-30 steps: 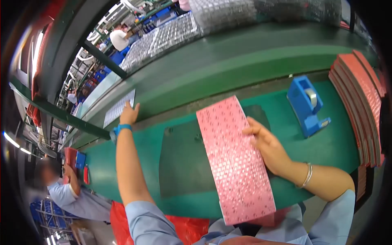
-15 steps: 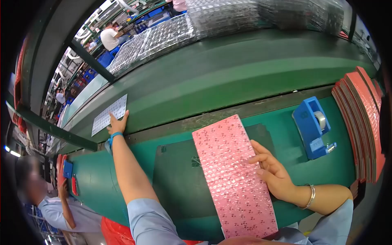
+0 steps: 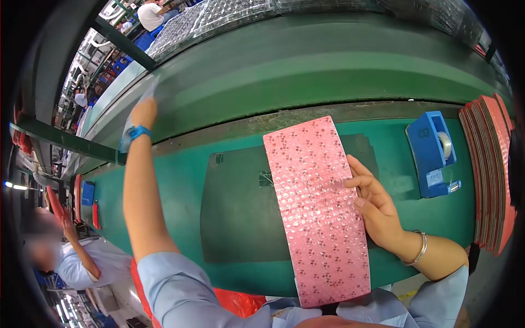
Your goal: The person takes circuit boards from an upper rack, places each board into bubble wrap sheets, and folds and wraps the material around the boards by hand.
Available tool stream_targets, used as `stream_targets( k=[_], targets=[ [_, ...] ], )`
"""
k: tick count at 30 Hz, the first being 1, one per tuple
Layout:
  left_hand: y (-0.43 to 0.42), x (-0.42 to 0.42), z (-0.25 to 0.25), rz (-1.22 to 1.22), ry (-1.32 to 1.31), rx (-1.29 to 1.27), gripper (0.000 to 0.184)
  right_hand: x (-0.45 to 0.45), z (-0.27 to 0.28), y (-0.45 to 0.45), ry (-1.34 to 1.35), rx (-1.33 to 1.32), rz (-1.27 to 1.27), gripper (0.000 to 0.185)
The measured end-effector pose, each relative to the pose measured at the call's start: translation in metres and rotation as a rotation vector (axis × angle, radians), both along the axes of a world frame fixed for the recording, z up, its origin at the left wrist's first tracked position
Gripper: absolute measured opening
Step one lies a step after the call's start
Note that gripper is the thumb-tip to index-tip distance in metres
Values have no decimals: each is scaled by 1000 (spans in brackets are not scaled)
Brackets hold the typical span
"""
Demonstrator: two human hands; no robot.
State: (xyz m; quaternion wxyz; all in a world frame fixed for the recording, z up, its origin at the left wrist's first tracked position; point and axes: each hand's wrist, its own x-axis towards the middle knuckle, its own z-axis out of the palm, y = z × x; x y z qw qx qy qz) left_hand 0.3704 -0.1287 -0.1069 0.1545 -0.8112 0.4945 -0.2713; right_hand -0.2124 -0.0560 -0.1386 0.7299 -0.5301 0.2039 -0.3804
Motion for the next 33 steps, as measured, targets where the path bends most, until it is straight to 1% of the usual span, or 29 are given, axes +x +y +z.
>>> stream_targets(
  k=[1, 2, 3, 4, 6, 7, 8, 12, 14, 15, 17, 18, 19, 20, 21, 22, 24, 25, 27, 29, 30, 32, 33],
  targets=[
    [6, 0, 26, -31, -34, -52, 26, 0, 0, 0, -5, -1, 1, 31],
    [13, 8, 52, -64, -69, -105, 28, 1, -1, 0, -11, -2, 1, 31],
    [22, 8, 79, -91, -177, -235, 29, 2, 0, 0, -20, -6, 3, 31],
    [30, 6, 113, -25, 11, -358, 29, 2, 0, 1, -16, 5, -2, 31],
    [53, -71, 176, -70, 842, -848, 33, 1, 2, 1, -2, 25, -9, 31],
    [70, -107, 193, -116, 687, -819, 36, 0, 3, 2, 8, 34, -9, 32],
    [84, -133, 201, -108, 682, -830, 36, -1, 3, 2, 8, 27, 2, 32],
    [131, -217, 222, -520, 830, -1000, 29, -2, 5, 3, 14, -34, -204, 29],
    [157, -269, 214, -670, 727, -976, 31, -4, 21, 0, 0, -290, -342, 34],
    [169, -293, 207, -667, 722, -997, 31, -5, 34, -4, 1, -308, -332, 34],
    [191, -337, 188, -810, 814, -953, 31, -10, 63, -13, -401, 147, -51, 47],
    [199, -352, 176, -862, 841, -943, 31, -14, 74, -14, -385, 136, -37, 47],
    [210, -364, 164, -875, 782, -866, 36, -19, 84, -16, -385, 205, 47, 49],
    [221, -376, 150, -938, 703, -851, 25, -24, 92, -16, -381, 279, 130, 51],
    [230, -387, 135, -997, 621, -835, 18, -27, 98, -16, -374, 355, 214, 53],
    [236, -394, 116, -1169, 471, -771, 24, -30, 101, -13, -369, 436, 295, 55],
    [262, -427, 97, -1196, 466, -507, 26, -34, 96, -1, -162, 297, 190, 54],
    [265, -438, 78, -1253, 456, -535, 28, -33, 92, 5, -153, 287, 205, 54],
    [276, -454, 42, -1267, 687, -497, 27, -27, 83, 18, 169, 84, -150, 49],
    [288, -458, 14, -1260, 692, -509, 28, -21, 62, 20, 270, -165, -198, 45],
    [294, -458, 1, -1259, 696, -501, 28, -20, 50, 19, 277, -176, -195, 45],
    [295, -462, -10, -1245, 708, -466, 30, -21, 31, 7, 379, -315, -168, 46],
    [298, -456, -19, -1247, 702, -471, 30, -18, 21, 7, 377, -322, -168, 46]
  ],
)
